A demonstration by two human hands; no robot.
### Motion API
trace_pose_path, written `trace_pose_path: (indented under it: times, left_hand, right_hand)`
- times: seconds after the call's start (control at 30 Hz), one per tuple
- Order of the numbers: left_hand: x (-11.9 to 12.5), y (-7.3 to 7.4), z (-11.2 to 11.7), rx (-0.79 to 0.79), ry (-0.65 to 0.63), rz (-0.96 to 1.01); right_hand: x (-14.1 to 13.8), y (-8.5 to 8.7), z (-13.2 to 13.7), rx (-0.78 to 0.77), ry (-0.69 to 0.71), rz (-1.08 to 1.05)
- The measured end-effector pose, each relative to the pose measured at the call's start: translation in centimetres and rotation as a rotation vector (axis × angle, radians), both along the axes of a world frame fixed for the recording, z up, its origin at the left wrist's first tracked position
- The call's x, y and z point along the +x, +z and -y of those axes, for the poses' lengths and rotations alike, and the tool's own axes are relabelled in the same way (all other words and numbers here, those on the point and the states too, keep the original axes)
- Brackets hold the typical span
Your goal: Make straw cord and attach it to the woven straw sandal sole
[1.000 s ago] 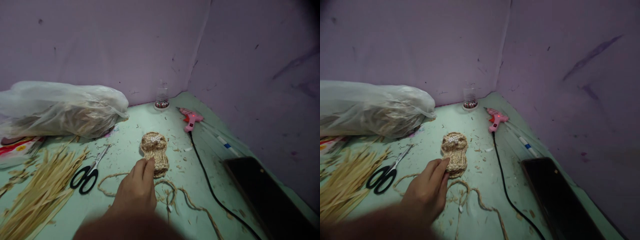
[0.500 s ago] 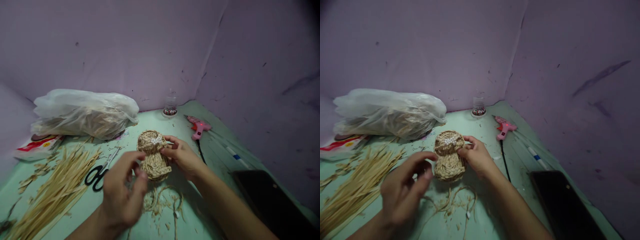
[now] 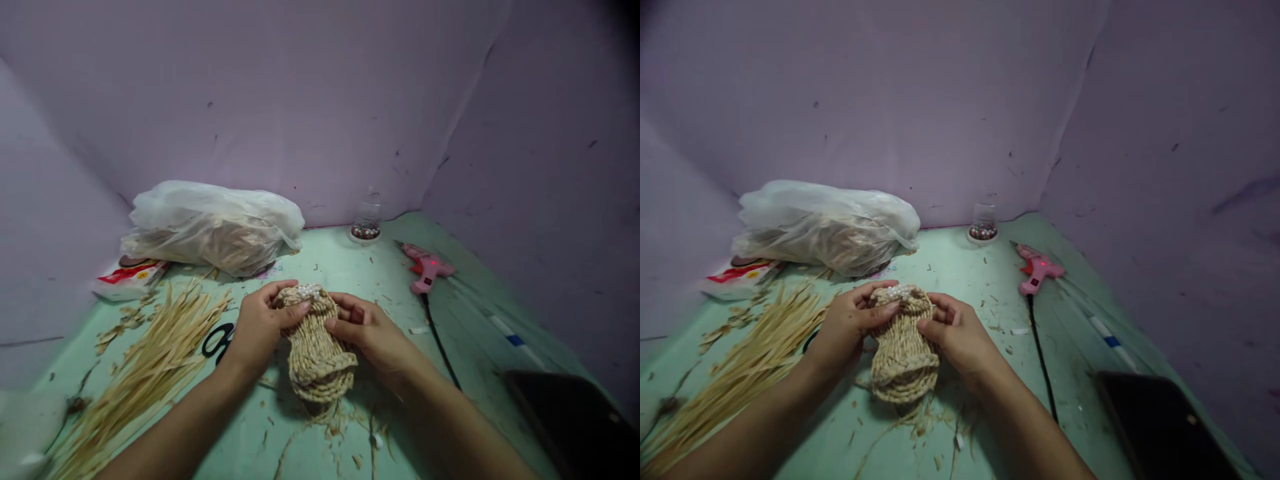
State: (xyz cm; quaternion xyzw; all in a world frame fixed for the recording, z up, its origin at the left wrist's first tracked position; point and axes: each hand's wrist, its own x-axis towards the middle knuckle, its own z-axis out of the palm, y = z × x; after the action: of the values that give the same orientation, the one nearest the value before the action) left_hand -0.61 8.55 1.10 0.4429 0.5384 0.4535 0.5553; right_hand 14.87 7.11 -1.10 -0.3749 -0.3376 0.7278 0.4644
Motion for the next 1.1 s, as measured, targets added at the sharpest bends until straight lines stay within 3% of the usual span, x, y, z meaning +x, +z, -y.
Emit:
trace_pose_path:
  times: [0.13,0.3,0.87,1.1]
  left_hand:
    - [0.28,0.32,-0.07,-0.122,0.032,0.141]
    - [0.3,0.34,-0.06,-0.118,0.01,0.167]
    - [0.27,0.38,0.22,-0.079,-0.082,0.012]
    - [0.62,0.22,0.33,-0.096,-0.052,0.035]
  right_hand:
    - [0.06,-0.17,-0.04,-0.012,0.016,0.011]
    - [-0.08,-0.13,-0.02,-0.001,0.01,0.039]
    - [-0.89,0.05,0.55,-0.06,-0.065,-0.031]
    - [-0.61,0.05,0.51,-0.112,-0.048,-0.06]
